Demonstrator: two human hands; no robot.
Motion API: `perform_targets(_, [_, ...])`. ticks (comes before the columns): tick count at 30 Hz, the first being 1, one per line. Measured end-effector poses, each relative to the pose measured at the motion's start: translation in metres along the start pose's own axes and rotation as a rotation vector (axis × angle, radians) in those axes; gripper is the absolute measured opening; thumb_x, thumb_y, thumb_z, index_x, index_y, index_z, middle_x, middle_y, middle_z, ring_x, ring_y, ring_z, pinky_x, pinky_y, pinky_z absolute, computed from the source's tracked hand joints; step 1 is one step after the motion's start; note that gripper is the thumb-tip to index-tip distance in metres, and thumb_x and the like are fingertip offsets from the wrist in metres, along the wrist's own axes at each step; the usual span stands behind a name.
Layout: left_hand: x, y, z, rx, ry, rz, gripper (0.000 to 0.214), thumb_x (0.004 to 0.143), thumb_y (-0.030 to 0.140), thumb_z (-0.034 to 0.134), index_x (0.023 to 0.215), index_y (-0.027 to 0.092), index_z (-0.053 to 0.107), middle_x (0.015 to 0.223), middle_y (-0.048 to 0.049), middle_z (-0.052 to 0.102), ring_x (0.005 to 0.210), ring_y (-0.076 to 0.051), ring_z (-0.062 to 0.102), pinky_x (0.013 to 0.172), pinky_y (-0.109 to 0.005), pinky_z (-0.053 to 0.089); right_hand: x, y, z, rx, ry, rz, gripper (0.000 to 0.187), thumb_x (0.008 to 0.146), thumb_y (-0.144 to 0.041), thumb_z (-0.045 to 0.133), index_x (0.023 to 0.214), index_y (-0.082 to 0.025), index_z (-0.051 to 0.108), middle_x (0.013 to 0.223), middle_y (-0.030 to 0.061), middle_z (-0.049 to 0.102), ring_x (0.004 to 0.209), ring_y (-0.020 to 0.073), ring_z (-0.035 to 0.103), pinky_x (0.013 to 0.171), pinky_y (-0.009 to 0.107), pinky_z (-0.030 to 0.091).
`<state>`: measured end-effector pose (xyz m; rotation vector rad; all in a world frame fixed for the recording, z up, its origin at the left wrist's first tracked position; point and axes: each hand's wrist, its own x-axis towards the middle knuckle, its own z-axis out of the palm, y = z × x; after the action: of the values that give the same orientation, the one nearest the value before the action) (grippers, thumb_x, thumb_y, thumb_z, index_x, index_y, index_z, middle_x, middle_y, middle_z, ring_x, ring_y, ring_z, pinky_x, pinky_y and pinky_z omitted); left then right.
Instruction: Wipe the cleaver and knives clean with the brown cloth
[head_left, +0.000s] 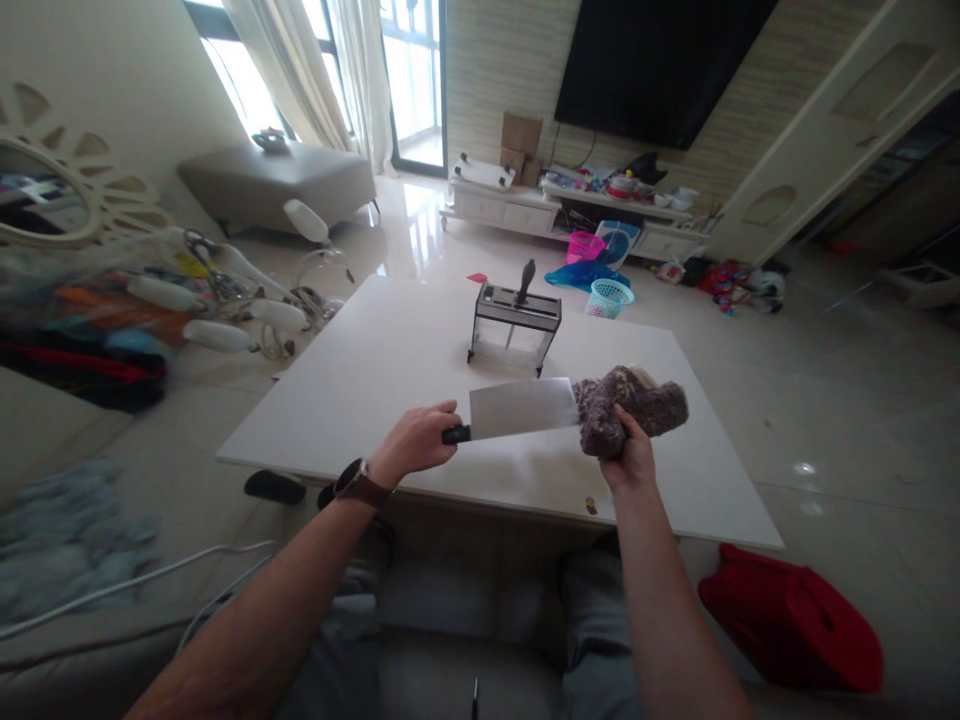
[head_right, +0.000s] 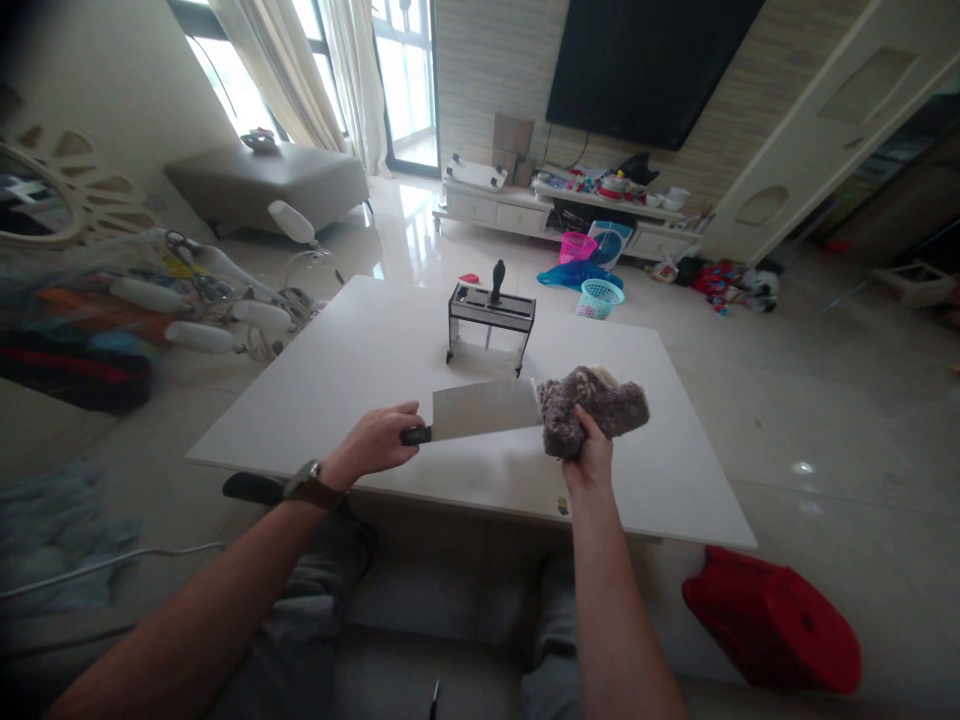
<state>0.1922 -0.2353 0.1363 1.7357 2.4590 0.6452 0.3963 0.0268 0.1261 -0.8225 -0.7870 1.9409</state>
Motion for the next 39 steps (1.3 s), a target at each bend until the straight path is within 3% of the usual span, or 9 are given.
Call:
perform_targets(4, [-0.003,-0.020,0.000,-0.271,0.125,-0.163,0.015,0.071,0.018,0.060,0.083,0.019,0.070,0.079,-0.0027,0.066,0.069,-0.017,0.060,0.065,-0.028,0.042,-0.001,-0.006,-0.002,0.031,0.041,0.153,0.031,0.077,-0.019,0.072,0.108,-0.018,0.071,0.095,0.0027,0.080,0.080,0.0166,0.076,0.069,0.028,0.064])
perform_targets(11, [0.003,-0.034,-0.001,-0.872,0.121,-0.674,0.025,0.072,0.039,0.066,0.076,0.014,0.067,0.055,-0.0045,0.063,0.046,-0.016,0.054,0.044,-0.026,0.040,-0.012,-0.004,0.007,0.050,0.040,0.178,0.023,0.077,-0.014,0.068,0.100,-0.018,0.071,0.087,0.0010,0.080,0.071,0.0152,0.075,0.063,0.025,0.063])
perform_targets(15, [0.002,-0.043,0.010,-1.119,0.249,-0.928,0.021,0.065,0.030,0.071,0.072,0.011,0.066,0.055,-0.0023,0.060,0.044,-0.014,0.054,0.041,-0.024,0.039,-0.010,-0.002,0.007,0.038,0.046,0.194,0.022,0.077,-0.014,0.069,0.099,-0.018,0.071,0.086,0.0010,0.080,0.069,0.0151,0.074,0.067,0.027,0.064])
perform_targets(19, [0.000,-0.053,0.021,-1.248,0.256,-1.099,0.014,0.072,0.022,0.065,0.068,0.010,0.064,0.056,-0.0019,0.057,0.043,-0.010,0.052,0.041,-0.021,0.039,-0.009,0.000,0.004,0.046,0.020,0.177,0.024,0.075,-0.014,0.073,0.099,-0.017,0.071,0.088,0.0014,0.079,0.074,0.0160,0.075,0.077,0.030,0.064])
perform_targets(25, [0.001,-0.059,0.033,-1.256,0.233,-1.163,0.016,0.081,0.019,0.060,0.069,0.010,0.063,0.056,-0.0032,0.056,0.045,-0.010,0.051,0.042,-0.020,0.041,-0.010,0.003,0.004,0.031,0.007,0.188,0.028,0.073,-0.017,0.076,0.101,-0.017,0.071,0.091,0.0021,0.079,0.078,0.0167,0.075,0.074,0.029,0.064])
perform_targets(31, [0.002,-0.062,0.049,-1.249,0.211,-1.167,0.014,0.081,0.022,0.065,0.071,0.013,0.061,0.055,-0.0017,0.054,0.045,-0.011,0.051,0.042,-0.021,0.042,-0.008,0.004,0.002,0.012,-0.012,0.200,0.032,0.072,-0.018,0.077,0.103,-0.017,0.070,0.092,0.0022,0.079,0.080,0.0183,0.075,0.078,0.032,0.064])
perform_targets(39, [-0.001,-0.075,0.068,-1.135,0.113,-1.143,0.014,0.080,0.024,0.065,0.074,0.013,0.060,0.058,-0.0028,0.057,0.048,-0.013,0.056,0.046,-0.023,0.047,-0.011,0.002,0.006,0.022,0.018,0.208,0.031,0.070,-0.017,0.078,0.100,-0.017,0.070,0.091,0.0016,0.079,0.076,0.0165,0.075,0.070,0.028,0.063])
